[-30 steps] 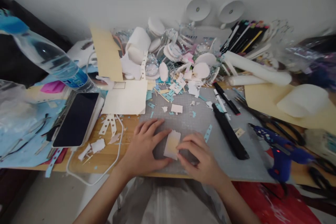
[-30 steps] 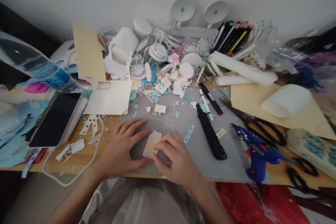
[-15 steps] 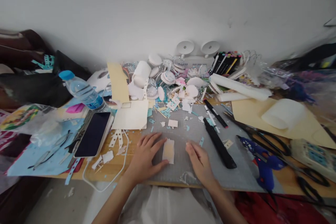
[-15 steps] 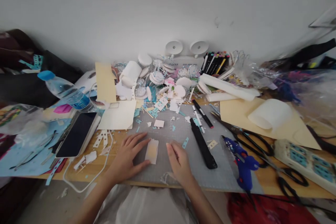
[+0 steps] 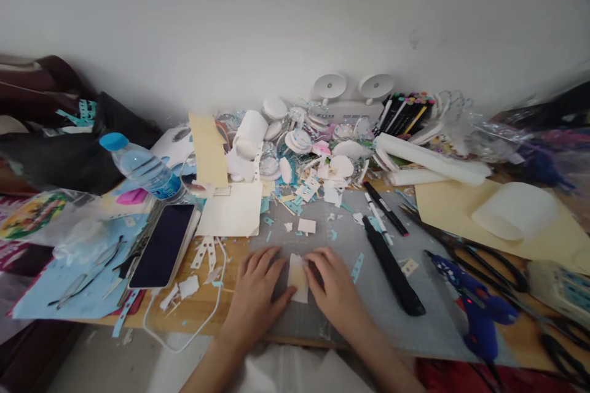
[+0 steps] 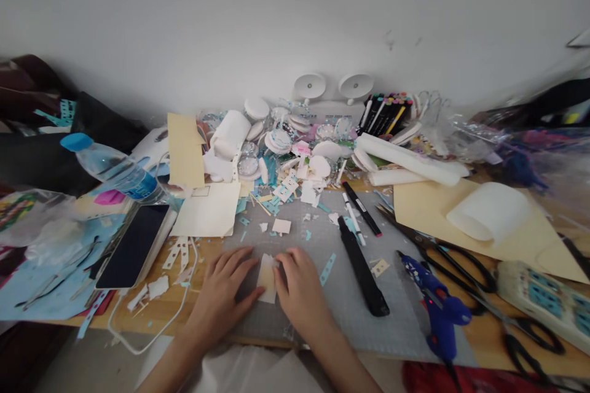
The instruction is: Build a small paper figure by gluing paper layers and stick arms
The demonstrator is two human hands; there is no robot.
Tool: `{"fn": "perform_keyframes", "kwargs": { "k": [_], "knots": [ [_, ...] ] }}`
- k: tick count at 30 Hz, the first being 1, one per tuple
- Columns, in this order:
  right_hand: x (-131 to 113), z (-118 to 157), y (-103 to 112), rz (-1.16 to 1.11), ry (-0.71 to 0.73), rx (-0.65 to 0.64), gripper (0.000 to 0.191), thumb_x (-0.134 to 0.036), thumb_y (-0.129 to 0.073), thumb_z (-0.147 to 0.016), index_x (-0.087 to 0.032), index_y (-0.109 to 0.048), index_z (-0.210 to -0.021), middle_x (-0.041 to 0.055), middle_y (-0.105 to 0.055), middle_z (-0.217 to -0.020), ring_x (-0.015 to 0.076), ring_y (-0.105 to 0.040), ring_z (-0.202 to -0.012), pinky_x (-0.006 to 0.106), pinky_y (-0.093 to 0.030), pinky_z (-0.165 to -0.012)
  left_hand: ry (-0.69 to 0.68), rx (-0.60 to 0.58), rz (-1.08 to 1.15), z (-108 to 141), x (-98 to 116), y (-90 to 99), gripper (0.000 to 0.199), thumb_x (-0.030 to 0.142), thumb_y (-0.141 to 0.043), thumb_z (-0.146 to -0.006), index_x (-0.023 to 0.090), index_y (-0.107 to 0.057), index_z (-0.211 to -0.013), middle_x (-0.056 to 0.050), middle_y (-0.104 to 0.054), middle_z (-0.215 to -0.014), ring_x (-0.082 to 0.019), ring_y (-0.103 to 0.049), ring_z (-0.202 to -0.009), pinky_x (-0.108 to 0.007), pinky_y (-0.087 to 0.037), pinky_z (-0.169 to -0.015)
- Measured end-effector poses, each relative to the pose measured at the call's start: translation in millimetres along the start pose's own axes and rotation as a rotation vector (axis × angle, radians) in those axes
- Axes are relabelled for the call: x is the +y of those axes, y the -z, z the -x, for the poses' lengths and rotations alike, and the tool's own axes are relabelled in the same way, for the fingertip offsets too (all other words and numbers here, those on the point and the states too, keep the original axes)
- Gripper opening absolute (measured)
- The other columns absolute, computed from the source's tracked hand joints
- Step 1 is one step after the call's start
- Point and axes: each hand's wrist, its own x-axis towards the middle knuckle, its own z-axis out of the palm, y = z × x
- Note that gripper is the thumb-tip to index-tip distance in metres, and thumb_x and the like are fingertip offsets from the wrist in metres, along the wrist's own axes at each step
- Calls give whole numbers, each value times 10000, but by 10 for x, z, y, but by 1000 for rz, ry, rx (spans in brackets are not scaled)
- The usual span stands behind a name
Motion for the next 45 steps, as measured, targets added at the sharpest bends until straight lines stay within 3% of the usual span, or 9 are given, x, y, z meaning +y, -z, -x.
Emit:
{"fn": "perform_keyframes", "kwargs": {
  "k": [6, 10, 16, 19, 25, 30, 36, 41, 45],
  "knots": [
    [-29, -121, -30, -22, -32, -47, 121, -109, -509, -892, -184, -563, -814, 48, -556, -857, 217, -522, -834, 376, -438, -764, 43, 25, 69, -33, 18, 21, 354, 240, -715, -804, 213, -641, -1149, -111, -633, -1308, -328, -547, -1216, -553, -368, -1048],
    [-83, -119, 29, -149, -52, -61, 111, -141, -464, -923, -192, -529, -849, 41, -572, -851, 192, -543, -811, 328, -461, -728, 64, 49, 188, -62, 25, 44, 344, 227, -702, -810, 220, -645, -1150, -111, -650, -1279, -325, -561, -1197, -556, -376, -1038],
    [-283, -44, 206, -393, -160, -31, 90, -265, -448, -982, -213, -502, -932, 21, -592, -841, 149, -617, -779, 252, -527, -684, 101, 55, 468, -88, 151, 162, 126, 273, -577, -906, 198, -678, -921, -48, -729, -873, -201, -671, -833, -307, -536, -759],
    [-383, -31, 300, -487, -195, 1, 118, -309, -467, -973, -231, -472, -1061, 46, -617, -926, 159, -647, -811, 251, -555, -662, 169, 35, 655, -89, 246, 261, 217, 305, -560, -923, 178, -680, -795, -20, -691, -716, -159, -626, -676, -237, -506, -636],
    [-503, -37, 351, -823, -339, -159, 273, -462, -595, -893, -236, -529, -1032, 50, -646, -859, 163, -631, -674, 259, -541, -545, 321, -5, 1075, -91, 300, 373, 164, 335, -666, -853, 192, -730, -802, -22, -703, -736, -157, -586, -694, -238, -467, -661],
    [-558, -30, 335, -847, -388, -104, 259, -473, -630, -872, -220, -577, -898, 2, -582, -725, 118, -543, -561, 225, -505, -503, 390, -34, 1243, -76, 287, 382, 162, 347, -711, -829, 187, -719, -805, -7, -667, -705, -126, -557, -649, -213, -448, -619],
    [-537, -12, 398, -943, -290, -61, 124, -349, -580, -939, -288, -555, -1044, -10, -623, -827, 106, -569, -617, 195, -516, -549, 566, -160, 1433, -134, 307, 464, 316, 454, -788, -741, 158, -681, -761, 24, -611, -585, -71, -503, -510, -163, -405, -499],
    [-456, 33, 484, -598, 2, 68, 325, -141, -507, -932, -320, -547, -1199, 41, -590, -1044, 158, -608, -929, 267, -553, -806, 688, -275, 1570, -178, 289, 492, 361, 467, -835, -677, 148, -674, -730, 50, -571, -525, -22, -444, -412, -116, -344, -414],
    [-436, 5, 552, -439, 152, 6, 353, -59, -506, -869, -305, -580, -1111, 33, -587, -1021, 164, -597, -931, 255, -532, -762, 699, -375, 1587, -204, 303, 488, 353, 456, -848, -660, 152, -702, -762, 58, -571, -509, -1, -416, -366, -101, -301, -377]
  ]
}}
